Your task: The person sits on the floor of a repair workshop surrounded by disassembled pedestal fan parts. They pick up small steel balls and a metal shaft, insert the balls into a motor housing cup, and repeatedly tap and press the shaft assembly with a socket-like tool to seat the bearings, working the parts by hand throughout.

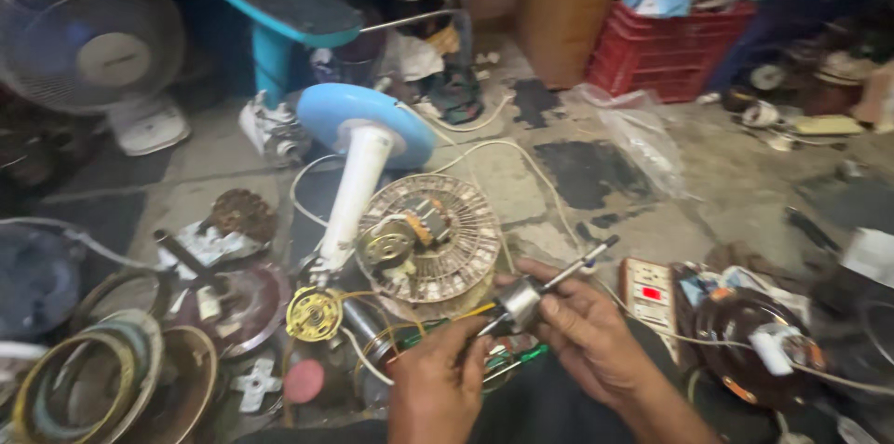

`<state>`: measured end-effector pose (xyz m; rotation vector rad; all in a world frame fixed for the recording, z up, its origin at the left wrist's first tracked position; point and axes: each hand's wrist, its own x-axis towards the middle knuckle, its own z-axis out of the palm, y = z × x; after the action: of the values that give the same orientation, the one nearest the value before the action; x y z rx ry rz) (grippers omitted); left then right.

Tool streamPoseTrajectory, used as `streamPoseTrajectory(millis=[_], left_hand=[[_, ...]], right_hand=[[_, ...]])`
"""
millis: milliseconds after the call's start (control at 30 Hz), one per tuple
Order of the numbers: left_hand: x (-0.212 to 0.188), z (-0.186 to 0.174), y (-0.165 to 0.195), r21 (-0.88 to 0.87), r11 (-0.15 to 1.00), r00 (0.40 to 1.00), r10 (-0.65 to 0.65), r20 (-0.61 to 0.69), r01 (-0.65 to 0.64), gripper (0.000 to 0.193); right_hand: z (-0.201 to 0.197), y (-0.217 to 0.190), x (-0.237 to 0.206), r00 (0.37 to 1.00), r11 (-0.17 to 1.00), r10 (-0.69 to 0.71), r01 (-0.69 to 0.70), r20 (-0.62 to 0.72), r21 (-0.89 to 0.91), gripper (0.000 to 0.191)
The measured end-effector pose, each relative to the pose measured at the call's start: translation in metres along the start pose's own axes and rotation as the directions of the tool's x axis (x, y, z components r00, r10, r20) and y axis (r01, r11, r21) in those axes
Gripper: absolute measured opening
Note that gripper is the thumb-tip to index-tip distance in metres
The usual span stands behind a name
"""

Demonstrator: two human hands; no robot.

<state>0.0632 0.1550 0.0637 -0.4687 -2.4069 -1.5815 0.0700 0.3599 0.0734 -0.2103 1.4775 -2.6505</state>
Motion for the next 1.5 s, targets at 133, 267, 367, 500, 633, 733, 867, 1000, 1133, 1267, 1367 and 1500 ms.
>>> streamPoseTrajectory(millis=[133, 267, 367, 500, 633, 733, 867, 1000, 1133, 1267, 1367, 1500], left_hand=[[-0.002, 0.004, 0.003, -0.042, 0.999, 0.998, 0.023, -0.054, -0.025, 0.02], [-0.003, 0.016, -0.007, -0.203, 0.96, 0.98, -0.199, -0.015, 0.191, 0.018], [-0.005, 0.023, -0.023, -0.317, 0.924, 0.971, -0.238, -0.039, 0.214, 0.018], [-0.015, 0.021, -0.052, -0.667, 0.541, 0.807, -0.568, 0.16, 0.513, 0.018], [-0.026, 0.014, -0.072, -0.781, 0.346, 0.761, -0.604, 0.238, 0.519, 0.013], [-0.02, -0.005, -0.084, -0.68, 0.524, 0.796, -0.587, 0.148, 0.513, 0.014], [-0.028, -0.08, -0.118, 0.646, 0.716, 0.961, -0.247, -0.121, 0.265, 0.033], [-0.027, -0.114, -0.159, 0.839, 0.401, 0.832, -0.545, -0.104, 0.367, 0.06], [-0.023, -0.101, -0.193, 0.732, 0.461, 0.754, -0.648, -0.108, 0.501, 0.059], [-0.03, -0.088, -0.213, 0.749, 0.461, 0.765, -0.638, -0.093, 0.475, 0.058], [-0.031, -0.085, -0.215, 0.718, 0.441, 0.717, -0.688, -0.115, 0.539, 0.079], [-0.024, -0.084, -0.197, 0.711, 0.468, 0.75, -0.65, -0.125, 0.525, 0.062]], right_hand=[[-0.008, 0.015, 0.003, 0.998, 0.999, 0.007, -0.005, -0.061, 0.037, 0.054], [-0.022, 0.032, 0.004, 0.998, 0.999, 0.009, -0.007, -0.054, 0.038, 0.055], [-0.03, 0.05, 0.011, 0.998, 0.999, 0.038, -0.037, -0.048, 0.018, 0.056], [-0.034, 0.075, 0.028, 0.987, 0.988, 0.152, -0.153, -0.051, -0.006, 0.056], [-0.036, 0.093, 0.036, 0.967, 0.97, 0.238, -0.241, -0.089, -0.03, 0.055], [-0.04, 0.101, 0.05, 0.982, 0.982, 0.159, -0.167, -0.102, -0.085, 0.049], [-0.064, 0.097, 0.106, 0.91, 0.91, 0.057, -0.216, -0.411, -0.353, 0.042], [-0.085, 0.111, 0.147, 0.866, 0.785, -0.001, -0.309, -0.501, -0.537, 0.048], [-0.1, 0.124, 0.155, 0.817, 0.745, -0.079, -0.333, -0.572, -0.578, 0.054], [-0.111, 0.122, 0.161, 0.818, 0.448, -0.28, -0.351, -0.502, -0.822, 0.051], [-0.116, 0.125, 0.16, 0.824, 0.569, -0.218, -0.328, -0.523, -0.754, 0.047], [-0.126, 0.129, 0.156, 0.849, 0.645, -0.233, -0.23, -0.474, -0.728, 0.044]])
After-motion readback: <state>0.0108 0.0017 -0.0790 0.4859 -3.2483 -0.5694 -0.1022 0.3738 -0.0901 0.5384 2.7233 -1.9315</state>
